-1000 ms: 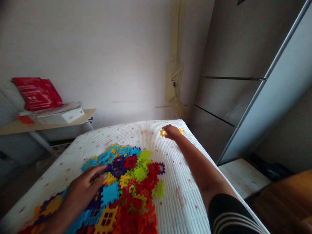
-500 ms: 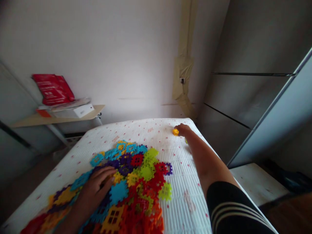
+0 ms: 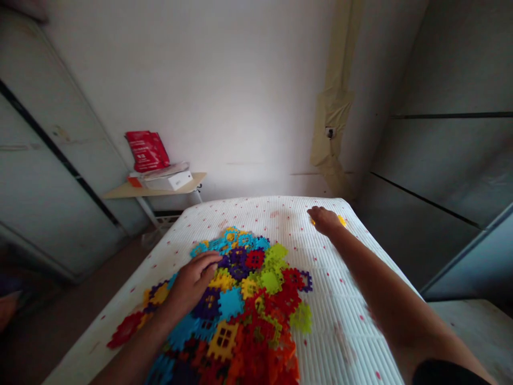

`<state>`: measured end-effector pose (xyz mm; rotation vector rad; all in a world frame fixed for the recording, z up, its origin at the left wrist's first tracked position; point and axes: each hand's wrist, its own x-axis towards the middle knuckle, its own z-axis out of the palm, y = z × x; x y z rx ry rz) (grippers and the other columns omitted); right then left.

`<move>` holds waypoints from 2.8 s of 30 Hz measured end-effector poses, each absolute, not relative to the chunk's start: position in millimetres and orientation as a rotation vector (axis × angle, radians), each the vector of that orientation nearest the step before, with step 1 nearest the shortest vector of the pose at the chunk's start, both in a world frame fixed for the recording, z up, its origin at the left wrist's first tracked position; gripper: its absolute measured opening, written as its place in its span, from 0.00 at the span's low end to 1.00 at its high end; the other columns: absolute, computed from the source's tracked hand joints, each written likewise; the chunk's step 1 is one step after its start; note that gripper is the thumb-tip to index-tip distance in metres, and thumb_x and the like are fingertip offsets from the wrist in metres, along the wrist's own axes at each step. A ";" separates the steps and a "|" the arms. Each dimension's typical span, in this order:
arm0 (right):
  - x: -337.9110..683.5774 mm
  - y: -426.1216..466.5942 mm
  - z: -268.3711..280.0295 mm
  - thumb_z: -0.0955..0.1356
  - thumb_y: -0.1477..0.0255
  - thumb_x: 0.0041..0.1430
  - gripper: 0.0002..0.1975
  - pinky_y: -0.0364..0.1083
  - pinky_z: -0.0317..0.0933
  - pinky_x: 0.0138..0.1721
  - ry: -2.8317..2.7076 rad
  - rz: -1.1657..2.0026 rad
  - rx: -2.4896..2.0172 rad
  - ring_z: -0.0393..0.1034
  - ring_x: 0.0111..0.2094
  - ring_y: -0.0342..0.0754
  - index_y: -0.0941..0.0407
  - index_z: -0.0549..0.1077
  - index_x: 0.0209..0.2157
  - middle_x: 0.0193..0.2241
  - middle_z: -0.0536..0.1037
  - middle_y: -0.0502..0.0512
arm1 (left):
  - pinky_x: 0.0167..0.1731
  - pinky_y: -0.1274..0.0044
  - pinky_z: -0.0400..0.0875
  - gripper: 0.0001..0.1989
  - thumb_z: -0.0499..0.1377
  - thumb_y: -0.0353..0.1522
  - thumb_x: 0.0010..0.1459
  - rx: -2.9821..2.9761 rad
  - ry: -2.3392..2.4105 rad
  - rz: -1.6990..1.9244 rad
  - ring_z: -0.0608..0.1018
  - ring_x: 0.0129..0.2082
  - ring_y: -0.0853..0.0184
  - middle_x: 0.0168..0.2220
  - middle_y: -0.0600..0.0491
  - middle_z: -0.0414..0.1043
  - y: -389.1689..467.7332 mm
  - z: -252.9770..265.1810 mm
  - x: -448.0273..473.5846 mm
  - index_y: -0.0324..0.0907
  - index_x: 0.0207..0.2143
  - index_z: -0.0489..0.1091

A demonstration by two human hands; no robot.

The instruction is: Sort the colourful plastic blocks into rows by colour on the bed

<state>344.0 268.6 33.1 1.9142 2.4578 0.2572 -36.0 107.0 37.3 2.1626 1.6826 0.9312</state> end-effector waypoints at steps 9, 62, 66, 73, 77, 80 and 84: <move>277.7 177.0 -13.1 0.59 0.80 0.55 0.17 0.46 0.62 0.41 2.751 0.045 1.744 0.66 0.44 0.51 0.56 0.72 0.43 0.44 0.74 0.58 | 0.52 0.65 0.62 0.16 0.53 0.30 0.58 2.103 1.919 0.644 0.67 0.52 0.62 0.53 0.45 0.64 229.4 34.3 -34.1 0.40 0.49 0.65; 211.5 103.7 64.0 0.74 0.65 0.41 0.31 0.48 0.59 0.48 3.233 -0.768 1.201 0.67 0.48 0.54 0.55 0.71 0.50 0.48 0.74 0.58 | 0.36 0.83 0.71 0.10 0.50 0.22 0.51 2.609 1.232 1.588 0.77 0.32 0.72 0.31 0.55 0.74 62.7 26.2 9.5 0.44 0.27 0.67; 210.2 101.0 65.9 0.74 0.67 0.41 0.33 0.46 0.58 0.49 3.195 -0.776 1.116 0.67 0.49 0.53 0.57 0.68 0.52 0.50 0.72 0.60 | 0.37 0.83 0.70 0.09 0.51 0.23 0.52 2.652 1.257 1.598 0.77 0.32 0.73 0.31 0.55 0.74 61.0 25.6 7.3 0.44 0.28 0.66; 200.7 91.9 66.7 0.72 0.69 0.45 0.33 0.42 0.59 0.44 3.260 -0.774 0.974 0.69 0.45 0.48 0.54 0.64 0.54 0.47 0.74 0.56 | 0.38 0.83 0.69 0.07 0.52 0.24 0.54 2.667 1.302 1.614 0.76 0.34 0.73 0.33 0.54 0.73 59.4 22.7 3.4 0.44 0.30 0.66; 195.0 85.8 63.5 0.72 0.71 0.45 0.31 0.41 0.61 0.41 3.291 -0.818 1.021 0.69 0.43 0.48 0.53 0.64 0.54 0.46 0.74 0.55 | 0.40 0.81 0.69 0.06 0.53 0.26 0.55 2.652 1.345 1.599 0.76 0.35 0.72 0.35 0.54 0.73 59.0 21.4 1.8 0.44 0.32 0.67; 208.6 98.8 60.6 0.72 0.75 0.43 0.34 0.42 0.62 0.42 3.279 -0.799 1.257 0.69 0.44 0.47 0.55 0.63 0.54 0.48 0.72 0.56 | 0.38 0.80 0.71 0.08 0.54 0.29 0.55 2.584 1.414 1.601 0.76 0.38 0.70 0.39 0.51 0.71 59.4 21.2 1.8 0.43 0.38 0.68; 267.4 151.7 65.0 0.68 0.83 0.42 0.33 0.44 0.63 0.44 3.054 -0.386 1.904 0.69 0.45 0.48 0.57 0.65 0.53 0.49 0.72 0.57 | 0.38 0.78 0.71 0.08 0.54 0.32 0.56 2.558 1.489 1.559 0.75 0.39 0.68 0.42 0.51 0.70 60.7 20.8 1.8 0.45 0.39 0.69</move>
